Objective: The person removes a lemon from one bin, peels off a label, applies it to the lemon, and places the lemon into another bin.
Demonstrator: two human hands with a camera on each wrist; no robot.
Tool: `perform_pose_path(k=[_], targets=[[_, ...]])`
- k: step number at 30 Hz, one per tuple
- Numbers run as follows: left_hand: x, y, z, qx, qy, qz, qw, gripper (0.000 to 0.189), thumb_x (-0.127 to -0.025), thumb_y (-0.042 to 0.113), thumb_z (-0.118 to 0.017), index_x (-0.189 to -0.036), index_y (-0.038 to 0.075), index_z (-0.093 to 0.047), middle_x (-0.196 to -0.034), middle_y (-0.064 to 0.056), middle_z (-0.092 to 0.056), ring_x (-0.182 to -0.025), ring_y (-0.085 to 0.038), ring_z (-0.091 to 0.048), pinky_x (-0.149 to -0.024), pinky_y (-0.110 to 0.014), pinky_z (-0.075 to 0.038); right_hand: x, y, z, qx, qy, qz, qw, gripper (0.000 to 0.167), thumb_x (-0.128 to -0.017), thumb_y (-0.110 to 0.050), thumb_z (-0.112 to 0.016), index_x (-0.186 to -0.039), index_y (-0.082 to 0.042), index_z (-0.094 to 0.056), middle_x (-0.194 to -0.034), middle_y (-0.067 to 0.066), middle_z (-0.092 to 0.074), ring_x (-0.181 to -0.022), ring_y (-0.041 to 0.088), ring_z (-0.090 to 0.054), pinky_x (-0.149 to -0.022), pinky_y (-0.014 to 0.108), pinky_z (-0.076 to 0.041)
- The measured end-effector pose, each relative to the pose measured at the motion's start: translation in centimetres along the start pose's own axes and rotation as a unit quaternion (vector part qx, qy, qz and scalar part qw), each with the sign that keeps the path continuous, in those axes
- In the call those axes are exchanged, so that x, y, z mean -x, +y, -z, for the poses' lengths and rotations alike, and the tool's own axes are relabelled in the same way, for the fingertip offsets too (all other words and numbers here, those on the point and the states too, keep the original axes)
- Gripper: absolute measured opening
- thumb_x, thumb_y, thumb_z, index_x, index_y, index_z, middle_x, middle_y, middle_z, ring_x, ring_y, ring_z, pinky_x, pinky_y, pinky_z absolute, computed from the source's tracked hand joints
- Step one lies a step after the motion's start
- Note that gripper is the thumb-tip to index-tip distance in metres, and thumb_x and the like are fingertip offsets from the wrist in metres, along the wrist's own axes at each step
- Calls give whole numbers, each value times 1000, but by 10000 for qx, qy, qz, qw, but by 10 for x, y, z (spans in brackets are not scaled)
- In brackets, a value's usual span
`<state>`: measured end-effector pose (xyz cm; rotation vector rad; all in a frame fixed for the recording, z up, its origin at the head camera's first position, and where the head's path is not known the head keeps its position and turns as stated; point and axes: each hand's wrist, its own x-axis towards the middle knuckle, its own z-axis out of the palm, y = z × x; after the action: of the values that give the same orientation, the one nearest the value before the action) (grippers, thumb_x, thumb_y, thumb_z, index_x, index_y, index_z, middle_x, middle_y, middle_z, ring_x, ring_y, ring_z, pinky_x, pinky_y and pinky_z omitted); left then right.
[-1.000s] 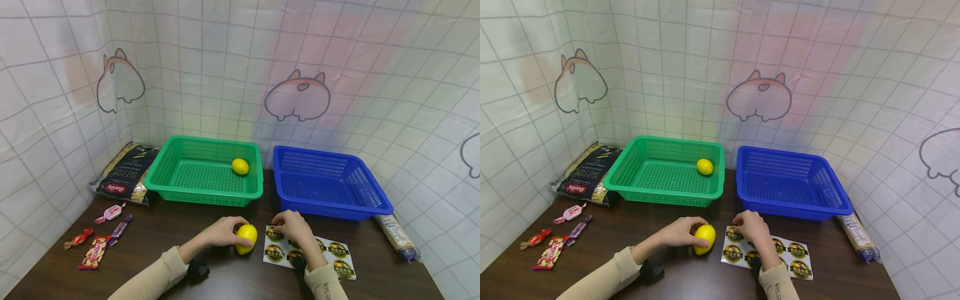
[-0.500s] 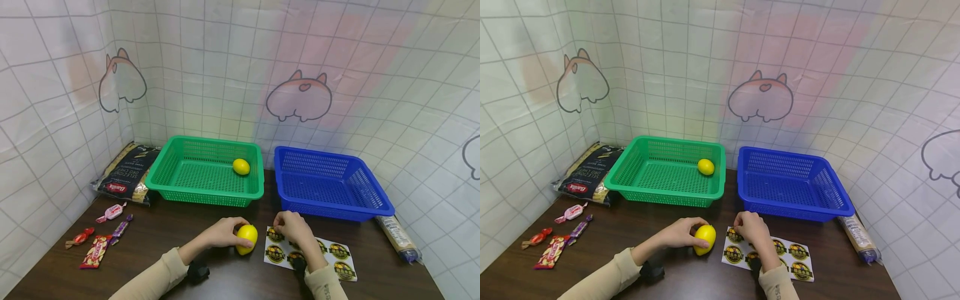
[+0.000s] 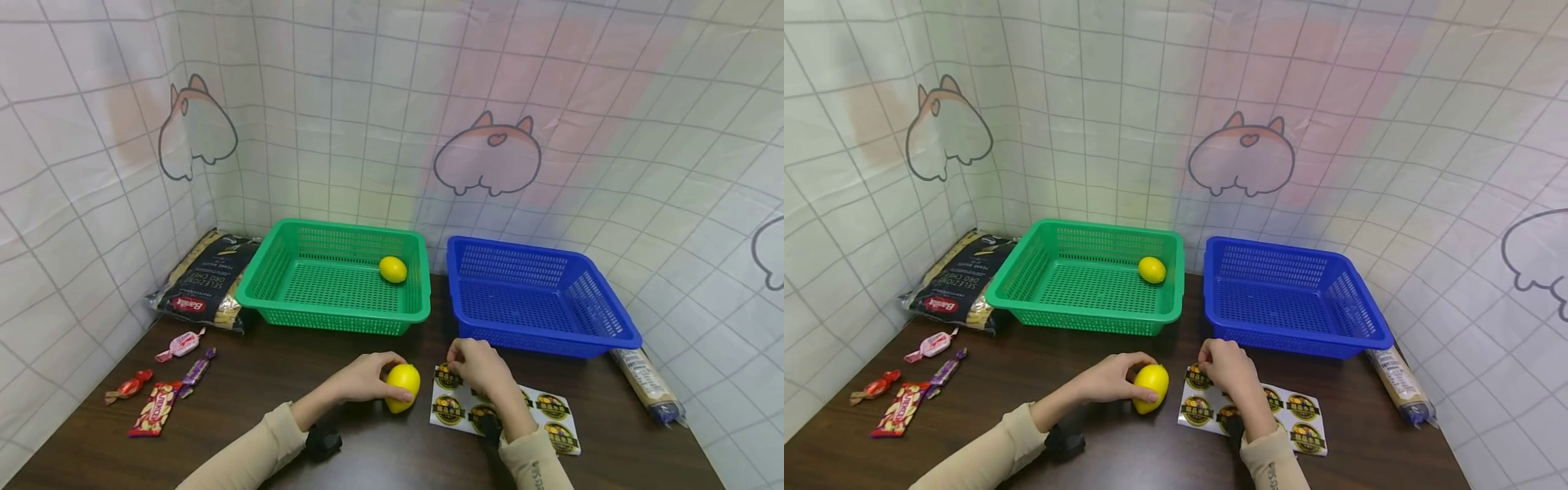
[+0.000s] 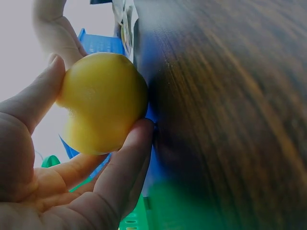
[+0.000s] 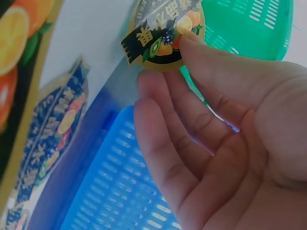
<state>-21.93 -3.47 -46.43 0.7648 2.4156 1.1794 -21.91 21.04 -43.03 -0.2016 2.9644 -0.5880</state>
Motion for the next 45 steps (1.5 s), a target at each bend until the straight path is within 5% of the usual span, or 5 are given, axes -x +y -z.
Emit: perform_pose_path(k=[11,21,28,45], targets=[[0,-2,-1,-21,-12,58,10000,63,-81,44,-79,-130,9,-60,-118,-6,-69,-91,-10,-60,-77,-24,-52,6,-7,7,-10,80,28,10000,14,-89,-13,-73,-83,-17,-61,-75,-1,-63,-62,16,-52,-54,28,-41],[2,-2,-1,-124,28,68,9999,62,-80,44,-80,-129,10,-61,-115,-5,-70,-91,-10,-60,-76,-25,-51,21,-27,27,-682,469,777,9935,8,-91,-14,-71,-89,-17,-64,-82,-4,-71,-67,9,-55,-64,26,-46],[0,-1,-1,-170,91,7,9998,65,-80,45,-80,-130,9,-61,-115,-5,-71,-88,-9,-60,-75,-24,-51,24,-38,34,-1250,-40,1427,9818,6,-93,-14,-69,-94,-16,-63,-88,-1,-72,-75,13,-64,-66,22,-50],[-1,-1,-7,-488,259,-69,9985,62,-79,45,-81,-129,12,-62,-109,-1,-71,-85,-5,-59,-72,-21,-49,14,-36,10,-1645,-787,1976,9632,5,-93,-14,-69,-96,-11,-66,-85,2,-71,-75,19,-67,-65,20,-51]])
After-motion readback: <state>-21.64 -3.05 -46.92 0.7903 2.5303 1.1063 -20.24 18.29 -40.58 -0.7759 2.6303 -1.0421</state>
